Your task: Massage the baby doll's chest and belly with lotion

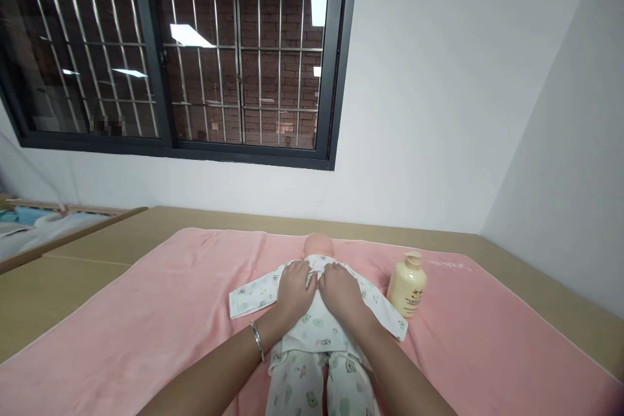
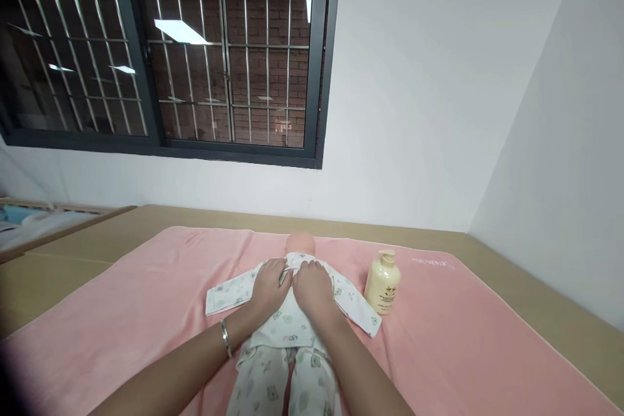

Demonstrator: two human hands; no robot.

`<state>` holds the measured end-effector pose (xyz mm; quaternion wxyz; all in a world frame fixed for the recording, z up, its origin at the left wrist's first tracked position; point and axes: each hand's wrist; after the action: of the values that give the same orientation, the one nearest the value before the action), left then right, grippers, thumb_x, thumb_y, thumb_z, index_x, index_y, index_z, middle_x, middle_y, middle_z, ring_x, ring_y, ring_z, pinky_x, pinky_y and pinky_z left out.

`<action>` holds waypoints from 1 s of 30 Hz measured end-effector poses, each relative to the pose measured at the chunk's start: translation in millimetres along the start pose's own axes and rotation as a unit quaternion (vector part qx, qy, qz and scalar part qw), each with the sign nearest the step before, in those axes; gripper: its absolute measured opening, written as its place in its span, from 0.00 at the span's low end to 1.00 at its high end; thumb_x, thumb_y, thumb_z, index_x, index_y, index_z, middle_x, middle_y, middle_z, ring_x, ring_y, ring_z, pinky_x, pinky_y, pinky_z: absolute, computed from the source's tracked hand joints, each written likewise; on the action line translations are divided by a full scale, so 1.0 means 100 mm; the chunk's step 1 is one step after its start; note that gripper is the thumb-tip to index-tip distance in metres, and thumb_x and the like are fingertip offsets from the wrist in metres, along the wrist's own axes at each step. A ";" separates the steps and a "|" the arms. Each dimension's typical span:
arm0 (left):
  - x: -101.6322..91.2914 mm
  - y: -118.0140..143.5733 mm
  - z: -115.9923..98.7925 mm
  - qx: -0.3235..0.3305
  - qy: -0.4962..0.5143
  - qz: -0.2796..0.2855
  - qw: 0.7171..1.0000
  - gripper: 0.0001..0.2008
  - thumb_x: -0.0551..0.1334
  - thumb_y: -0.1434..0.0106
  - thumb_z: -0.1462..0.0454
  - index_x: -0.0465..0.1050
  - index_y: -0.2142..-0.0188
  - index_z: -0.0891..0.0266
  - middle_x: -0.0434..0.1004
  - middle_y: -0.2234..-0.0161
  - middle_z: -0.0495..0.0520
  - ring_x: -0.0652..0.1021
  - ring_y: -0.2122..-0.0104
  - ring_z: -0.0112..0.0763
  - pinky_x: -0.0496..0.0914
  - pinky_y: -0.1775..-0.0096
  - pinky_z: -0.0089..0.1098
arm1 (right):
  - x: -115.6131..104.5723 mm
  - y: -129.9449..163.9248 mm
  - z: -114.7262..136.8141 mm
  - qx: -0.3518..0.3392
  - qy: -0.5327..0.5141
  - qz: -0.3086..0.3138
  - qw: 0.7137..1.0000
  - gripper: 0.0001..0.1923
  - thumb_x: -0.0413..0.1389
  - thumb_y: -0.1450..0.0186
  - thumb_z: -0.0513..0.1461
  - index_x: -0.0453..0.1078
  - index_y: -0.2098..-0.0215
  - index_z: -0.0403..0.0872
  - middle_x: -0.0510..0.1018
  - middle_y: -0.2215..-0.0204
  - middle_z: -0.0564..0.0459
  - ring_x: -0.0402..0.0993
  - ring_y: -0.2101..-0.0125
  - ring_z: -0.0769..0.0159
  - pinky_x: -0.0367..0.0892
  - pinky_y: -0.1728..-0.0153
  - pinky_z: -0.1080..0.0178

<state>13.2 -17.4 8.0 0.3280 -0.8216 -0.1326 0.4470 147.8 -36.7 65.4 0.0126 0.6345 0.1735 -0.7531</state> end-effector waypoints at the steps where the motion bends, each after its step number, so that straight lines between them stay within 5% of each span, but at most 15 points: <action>1: -0.01 0.00 0.00 0.001 -0.004 0.000 1.000 0.10 0.52 0.33 0.62 0.71 0.61 0.60 0.77 0.61 0.57 0.75 0.57 0.41 0.68 0.53 0.42 | 0.00 0.02 0.04 0.005 0.003 -0.003 1.000 0.18 0.43 0.32 0.35 0.73 0.55 0.38 0.78 0.56 0.35 0.70 0.50 0.52 0.57 0.48 0.58; 10: 0.00 -0.09 0.01 -0.029 -0.006 0.076 0.997 0.13 0.53 0.33 0.61 0.67 0.51 0.60 0.73 0.53 0.56 0.72 0.51 0.41 0.63 0.49 0.42 | -0.02 -0.11 -0.20 0.030 -0.107 0.000 0.994 0.18 0.45 0.33 0.39 0.69 0.50 0.41 0.74 0.49 0.41 0.69 0.51 0.57 0.59 0.52 0.62; 20: -0.02 -0.03 0.01 0.001 -0.020 0.054 0.998 0.09 0.51 0.33 0.62 0.70 0.62 0.60 0.72 0.59 0.57 0.71 0.56 0.42 0.64 0.52 0.42 | 0.07 0.02 0.09 0.077 0.007 -0.054 0.996 0.17 0.44 0.32 0.37 0.69 0.52 0.41 0.75 0.57 0.37 0.68 0.54 0.50 0.60 0.59 0.57; 26: 0.01 -0.10 0.02 -0.034 -0.018 0.071 0.997 0.15 0.54 0.35 0.60 0.67 0.50 0.61 0.71 0.55 0.57 0.70 0.53 0.44 0.63 0.51 0.42 | 0.06 -0.09 -0.11 0.070 -0.019 -0.057 0.996 0.17 0.46 0.33 0.41 0.70 0.54 0.41 0.74 0.58 0.39 0.67 0.55 0.51 0.58 0.57 0.57; 30: 0.00 -0.13 0.02 -0.042 -0.023 0.087 0.995 0.15 0.55 0.36 0.60 0.67 0.51 0.60 0.71 0.55 0.57 0.70 0.52 0.43 0.63 0.52 0.41 | 0.09 -0.12 -0.21 0.012 -0.012 -0.075 0.997 0.16 0.46 0.33 0.41 0.69 0.54 0.43 0.73 0.57 0.41 0.66 0.55 0.53 0.56 0.56 0.57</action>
<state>12.4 -6.8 16.3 0.2498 -0.8327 -0.0866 0.4866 162.9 -18.1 56.5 -0.0496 0.6107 0.2113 -0.7615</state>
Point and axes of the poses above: each hand's wrist, its own y-axis away from the middle knuckle, its own x-axis out of the palm, z = x × y
